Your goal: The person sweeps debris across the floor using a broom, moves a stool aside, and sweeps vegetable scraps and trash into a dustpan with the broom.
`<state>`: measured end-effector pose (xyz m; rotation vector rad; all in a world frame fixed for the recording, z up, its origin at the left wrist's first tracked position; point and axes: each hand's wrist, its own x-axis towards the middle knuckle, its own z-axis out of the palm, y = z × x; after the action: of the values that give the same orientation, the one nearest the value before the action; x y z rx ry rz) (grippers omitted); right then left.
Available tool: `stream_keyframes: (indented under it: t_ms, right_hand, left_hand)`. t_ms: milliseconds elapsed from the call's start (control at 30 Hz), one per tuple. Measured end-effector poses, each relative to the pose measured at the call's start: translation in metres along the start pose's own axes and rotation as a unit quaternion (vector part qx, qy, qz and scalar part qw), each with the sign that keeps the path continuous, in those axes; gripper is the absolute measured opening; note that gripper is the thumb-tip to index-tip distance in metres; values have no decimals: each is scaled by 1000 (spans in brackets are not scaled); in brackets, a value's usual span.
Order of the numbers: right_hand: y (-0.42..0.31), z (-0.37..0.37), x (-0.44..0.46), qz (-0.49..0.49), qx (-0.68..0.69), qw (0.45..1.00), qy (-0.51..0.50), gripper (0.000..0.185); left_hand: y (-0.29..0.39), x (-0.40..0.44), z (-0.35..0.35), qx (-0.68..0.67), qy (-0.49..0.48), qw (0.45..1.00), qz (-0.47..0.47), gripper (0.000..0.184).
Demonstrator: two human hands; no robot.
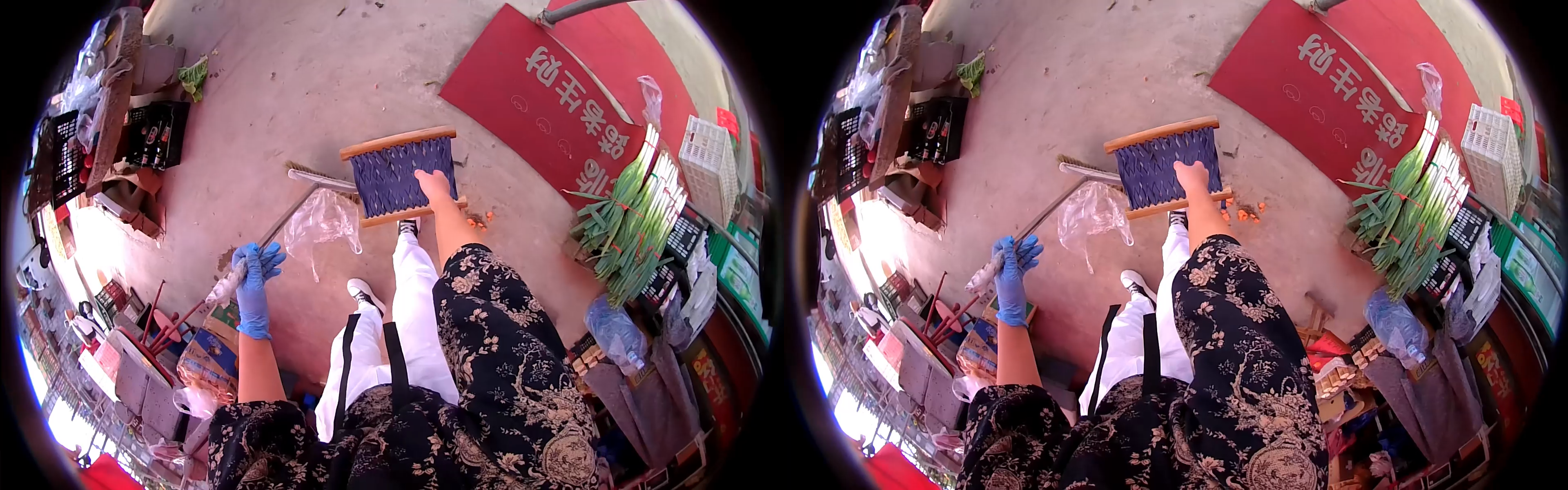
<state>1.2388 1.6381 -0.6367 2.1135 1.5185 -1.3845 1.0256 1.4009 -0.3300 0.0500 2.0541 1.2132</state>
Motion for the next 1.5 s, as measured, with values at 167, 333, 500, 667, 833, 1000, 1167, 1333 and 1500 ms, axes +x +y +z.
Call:
stream_keyframes:
  t_ms: [167, 333, 500, 667, 833, 1000, 1167, 1333, 1500]
  right_hand:
    - [12, -32, 13, 20, -60, 998, -2, 88]
    - [32, -17, 39, -27, 6, 999, 18, 88]
    - [24, -8, 21, -48, 1, 999, -1, 48]
    - [17, -15, -61, -35, 86, 994, -50, 35]
    - [76, -42, -162, 14, 141, 989, 48, 39]
    - [221, -85, -257, 65, 367, 922, 109, 25]
    - [349, -90, -336, 127, 492, 841, 183, 12]
    - [453, -104, -367, 161, 599, 753, 218, 35]
    - [585, -104, -371, 268, 689, 629, 240, 24]
  left_hand:
    - [-22, -4, -6, 15, 23, 999, 36, 27]
    - [-33, -4, -9, 6, 29, 999, 45, 29]
    - [-32, -14, -6, -9, 11, 1000, 21, 28]
    - [-42, -36, -10, -50, 26, 998, -28, 22]
    - [-57, -63, -19, -12, 4, 999, -41, 20]
    - [-89, -112, -23, -9, -54, 992, 112, 20]
    - [-66, -200, -25, 29, -112, 974, 194, 18]
    - [-31, -277, -22, 118, -230, 944, 206, 18]
    - [-44, -336, 10, 161, -309, 919, 184, 13]
